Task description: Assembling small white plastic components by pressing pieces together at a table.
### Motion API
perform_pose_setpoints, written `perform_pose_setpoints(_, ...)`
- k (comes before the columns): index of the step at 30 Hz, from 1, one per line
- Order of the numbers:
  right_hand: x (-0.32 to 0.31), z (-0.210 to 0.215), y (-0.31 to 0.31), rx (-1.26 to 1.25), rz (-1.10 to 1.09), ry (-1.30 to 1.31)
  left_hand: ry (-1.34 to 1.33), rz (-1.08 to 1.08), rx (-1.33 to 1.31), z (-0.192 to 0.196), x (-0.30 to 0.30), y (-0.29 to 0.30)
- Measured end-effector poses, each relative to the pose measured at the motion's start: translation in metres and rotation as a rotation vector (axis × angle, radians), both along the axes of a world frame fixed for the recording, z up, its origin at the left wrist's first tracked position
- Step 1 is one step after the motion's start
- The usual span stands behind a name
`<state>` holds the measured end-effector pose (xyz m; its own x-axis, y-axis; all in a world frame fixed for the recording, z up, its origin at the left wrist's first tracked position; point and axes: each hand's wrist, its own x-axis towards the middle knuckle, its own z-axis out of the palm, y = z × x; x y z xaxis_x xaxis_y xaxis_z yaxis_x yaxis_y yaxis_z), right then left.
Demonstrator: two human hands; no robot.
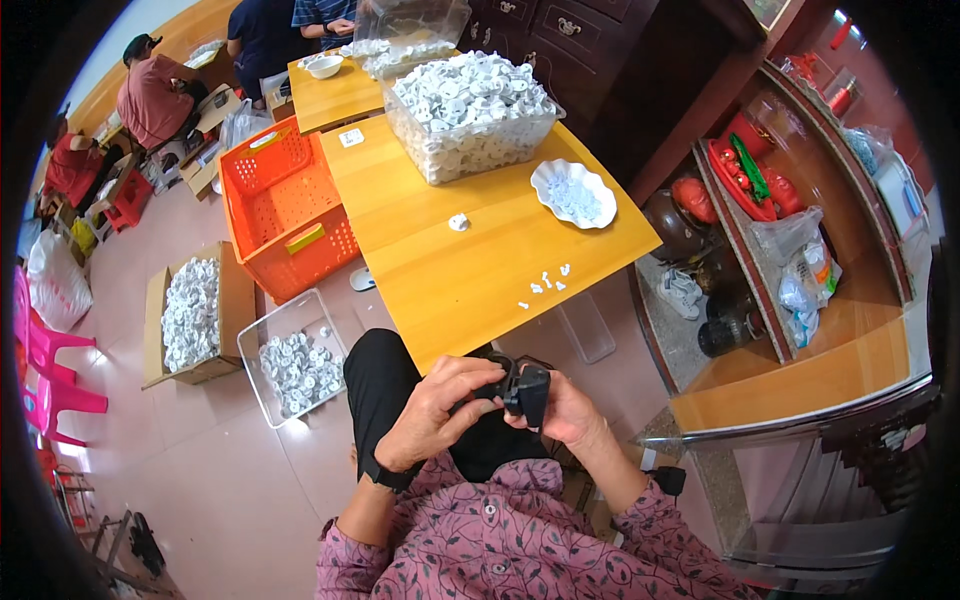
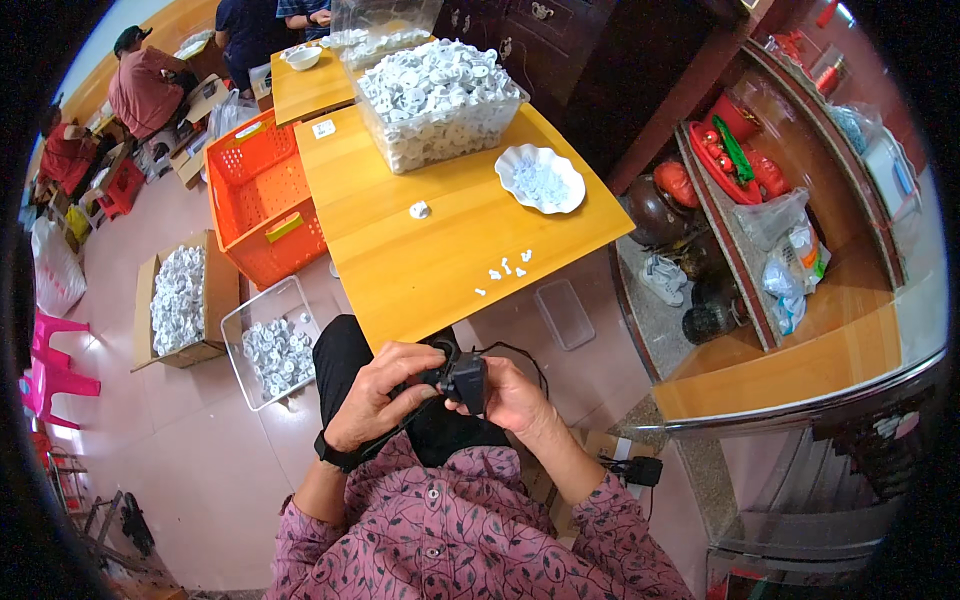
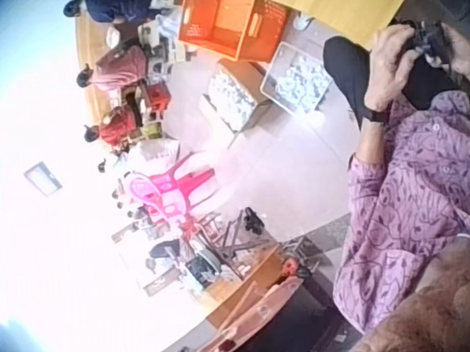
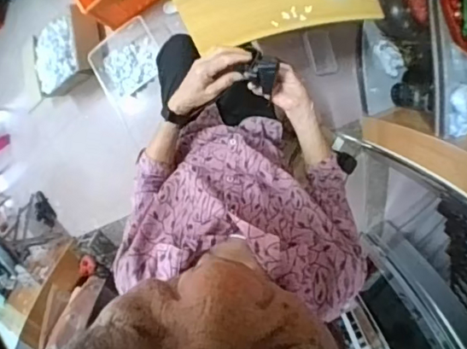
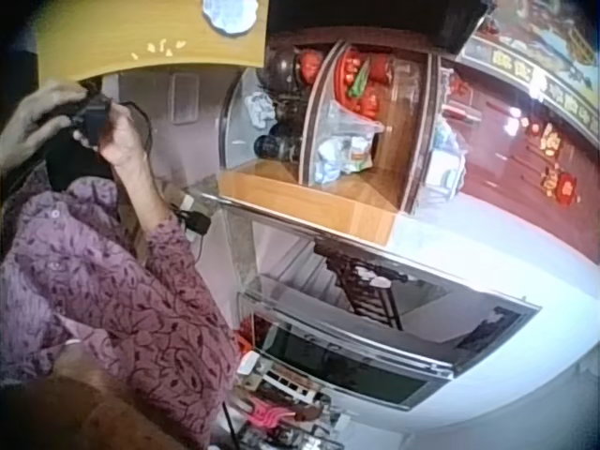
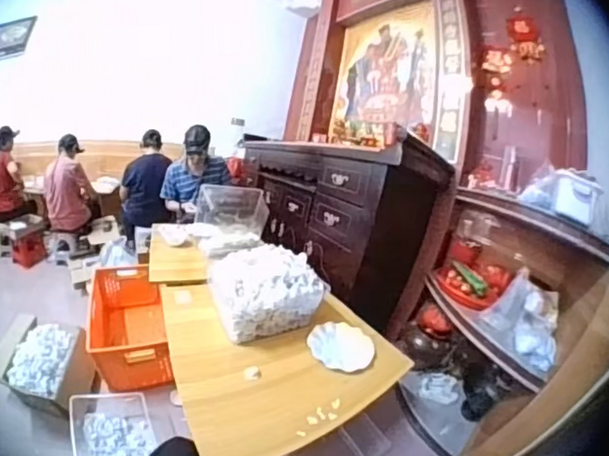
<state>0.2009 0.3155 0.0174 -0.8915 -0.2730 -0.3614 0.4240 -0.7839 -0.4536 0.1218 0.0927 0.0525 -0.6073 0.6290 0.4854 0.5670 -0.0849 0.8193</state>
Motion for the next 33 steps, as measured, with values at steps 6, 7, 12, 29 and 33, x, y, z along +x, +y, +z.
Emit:
perform_pose_setpoints(6, -0.005, -0.014, 0.015, -0.207, 0.113, -0.162, 0.001, 0.056, -0.192, -0.008, -0.005, 0.005)
perform_pose_setpoints(7, -0.004, -0.015, 0.016, -0.211, 0.131, -0.191, 0.029, 0.029, -0.18, -0.011, -0.007, 0.007)
perform_pose_setpoints(12, -0.002, 0.003, 0.015, 0.357, -0.106, -0.107, -0.093, -0.03, -0.144, -0.023, -0.006, 0.014)
perform_pose_setpoints(29, 0.031, 0.019, -0.025, 0.807, -0.163, 0.1, -1.123, -0.267, 0.29, -0.051, 0.001, 0.039)
perform_pose_setpoints(33, 0.026, 0.008, -0.033, 0.822, -0.203, 0.068, -1.024, -0.281, 0.352, -0.058, 0.0, 0.037)
